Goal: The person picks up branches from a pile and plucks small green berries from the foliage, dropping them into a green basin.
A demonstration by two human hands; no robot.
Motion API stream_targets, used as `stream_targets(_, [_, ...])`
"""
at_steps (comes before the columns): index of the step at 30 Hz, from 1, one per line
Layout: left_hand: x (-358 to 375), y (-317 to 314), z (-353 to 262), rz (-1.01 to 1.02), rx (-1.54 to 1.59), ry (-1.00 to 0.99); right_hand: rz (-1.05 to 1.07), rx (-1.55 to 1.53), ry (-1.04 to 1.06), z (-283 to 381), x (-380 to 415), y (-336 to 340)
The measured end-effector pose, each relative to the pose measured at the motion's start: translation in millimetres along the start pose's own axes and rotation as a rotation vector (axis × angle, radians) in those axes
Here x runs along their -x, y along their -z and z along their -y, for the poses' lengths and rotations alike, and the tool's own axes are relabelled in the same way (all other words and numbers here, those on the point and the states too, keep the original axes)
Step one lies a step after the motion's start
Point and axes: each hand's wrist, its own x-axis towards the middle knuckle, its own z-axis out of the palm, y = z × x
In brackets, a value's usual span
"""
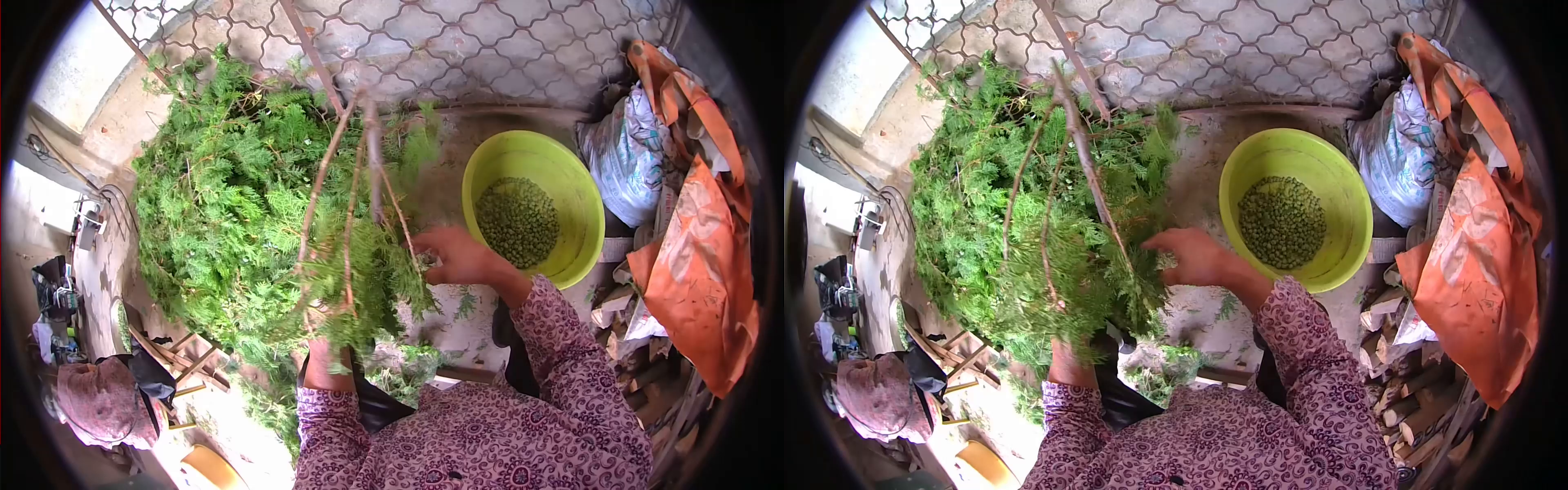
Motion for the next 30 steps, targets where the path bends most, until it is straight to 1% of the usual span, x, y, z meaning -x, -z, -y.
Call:
stream_targets(4, [-3.3, -3.3, 2.7, 0.081, 0.050, -0.066, -0.060, -0.035, 0.027, 13.2, 0.6, -7.8])
stream_targets(6, [-5.5, -6.3, 4.5, 0.129, 0.064, -0.097, -0.183, -0.145, 0.170, 9.4, -1.1, -18.4])
stream_targets(10, [-8.2, -8.6, 6.3, 0.197, 0.085, -0.143, -0.193, -0.139, 0.118, -1.7, -3.6, -32.8])
stream_targets(12, [-11.7, -4.7, 10.0, 0.215, 0.078, -0.152, -0.258, -0.333, 0.197, -4.7, -4.1, -41.9])
stream_targets(13, [-13.6, 1.5, 15.8, 0.096, 0.110, -0.155, -0.261, -0.333, 0.197, -3.4, -1.9, -41.5])
stream_targets(15, [-14.9, 8.4, 21.5, -0.141, 0.173, -0.161, -0.201, -0.361, 0.152, 2.5, 3.8, -36.8])
stream_targets(16, [-12.6, 8.6, 22.0, -0.136, 0.175, -0.162, -0.205, -0.357, 0.153, 2.6, 6.9, -34.4])
stream_targets(19, [3.3, 1.8, 13.6, -0.100, -0.014, -0.123, -0.249, -0.357, 0.221, -1.3, 21.3, -31.5])
stream_targets(20, [11.1, -0.9, 3.1, -0.108, -0.393, -0.099, -0.250, -0.408, 0.212, -6.5, 25.6, -33.1])
stream_targets(21, [17.8, 0.7, 6.8, -0.109, -0.402, -0.104, -0.253, -0.460, 0.202, -9.0, 29.4, -33.5])
stream_targets(23, [38.7, 16.5, 33.8, 0.093, 0.508, 0.201, -0.241, -0.477, 0.225, 0.7, 41.6, -23.8])
stream_targets(24, [47.0, 25.8, 49.7, 0.022, 0.202, 0.163, -0.226, -0.489, 0.241, 3.6, 47.3, -19.3])
stream_targets(25, [62.5, 23.3, 46.7, 0.019, 0.188, 0.166, -0.230, -0.501, 0.247, 1.9, 52.5, -16.9])
stream_targets(27, [91.5, 19.6, 35.6, -0.243, -0.026, 0.293, -0.006, -0.506, 0.086, -0.6, 62.5, -13.3])
stream_targets(28, [99.2, 22.6, 28.7, -0.351, -0.001, 0.374, -0.006, -0.523, 0.092, 2.0, 67.4, -12.6])
stream_targets(29, [110.8, 25.3, 20.3, -0.363, -0.015, 0.378, 0.008, -0.505, 0.080, 6.9, 73.9, -11.4])
stream_targets(30, [123.2, 26.3, 11.4, -0.307, -0.099, 0.346, 0.022, -0.485, 0.067, 10.0, 78.7, -10.8])
